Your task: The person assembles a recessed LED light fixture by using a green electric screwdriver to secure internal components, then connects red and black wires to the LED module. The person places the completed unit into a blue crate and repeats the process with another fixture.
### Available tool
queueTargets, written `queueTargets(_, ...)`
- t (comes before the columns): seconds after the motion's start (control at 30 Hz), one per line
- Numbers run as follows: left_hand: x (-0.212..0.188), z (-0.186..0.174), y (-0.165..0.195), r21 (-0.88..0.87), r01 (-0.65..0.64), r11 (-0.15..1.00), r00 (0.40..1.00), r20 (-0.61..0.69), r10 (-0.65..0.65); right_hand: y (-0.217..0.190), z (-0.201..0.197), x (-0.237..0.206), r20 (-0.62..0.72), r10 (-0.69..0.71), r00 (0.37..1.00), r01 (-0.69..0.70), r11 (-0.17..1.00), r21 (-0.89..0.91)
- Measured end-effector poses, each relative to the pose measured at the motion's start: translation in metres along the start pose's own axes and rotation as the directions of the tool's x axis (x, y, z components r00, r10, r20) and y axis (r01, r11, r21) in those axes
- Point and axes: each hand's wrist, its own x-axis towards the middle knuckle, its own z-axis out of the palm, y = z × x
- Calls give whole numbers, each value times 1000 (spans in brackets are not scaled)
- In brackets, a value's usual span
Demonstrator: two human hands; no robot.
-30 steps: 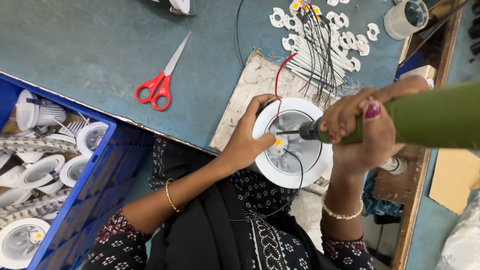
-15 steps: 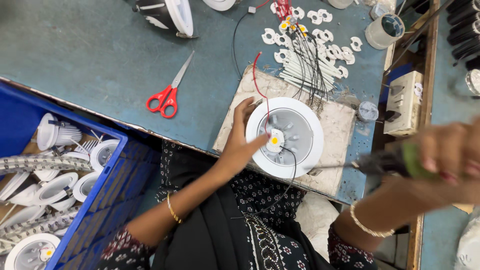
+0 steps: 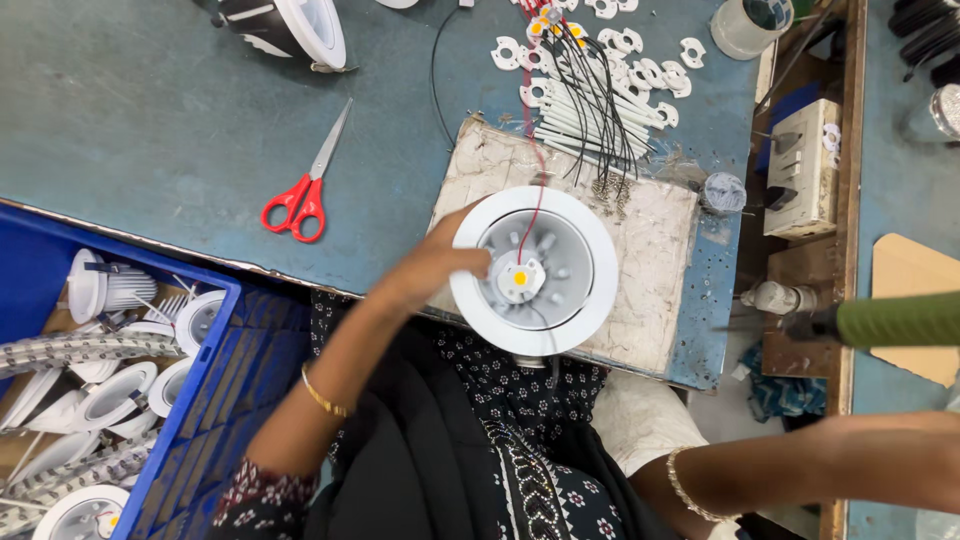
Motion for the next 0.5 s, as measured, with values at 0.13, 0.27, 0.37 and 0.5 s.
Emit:
queueTargets(0.13, 16, -19, 18, 164, 37, 986, 986, 155, -63, -49, 66, -34, 523, 201, 828, -171, 980, -106)
queueTargets(0.27, 1, -7, 24, 415, -108, 904, 992, -15, 125, -60, 132, -68, 885, 244, 397, -236, 959, -159)
queueTargets(0.37, -21, 5, 21, 321, 1, 947, 993, -114, 37, -56, 169, -83, 969, 134, 209, -198, 976, -92)
queueTargets(0.5, -33, 11, 12, 195, 68, 979, 984, -173, -34, -58, 208, -92, 996, -45, -76, -448, 894, 6)
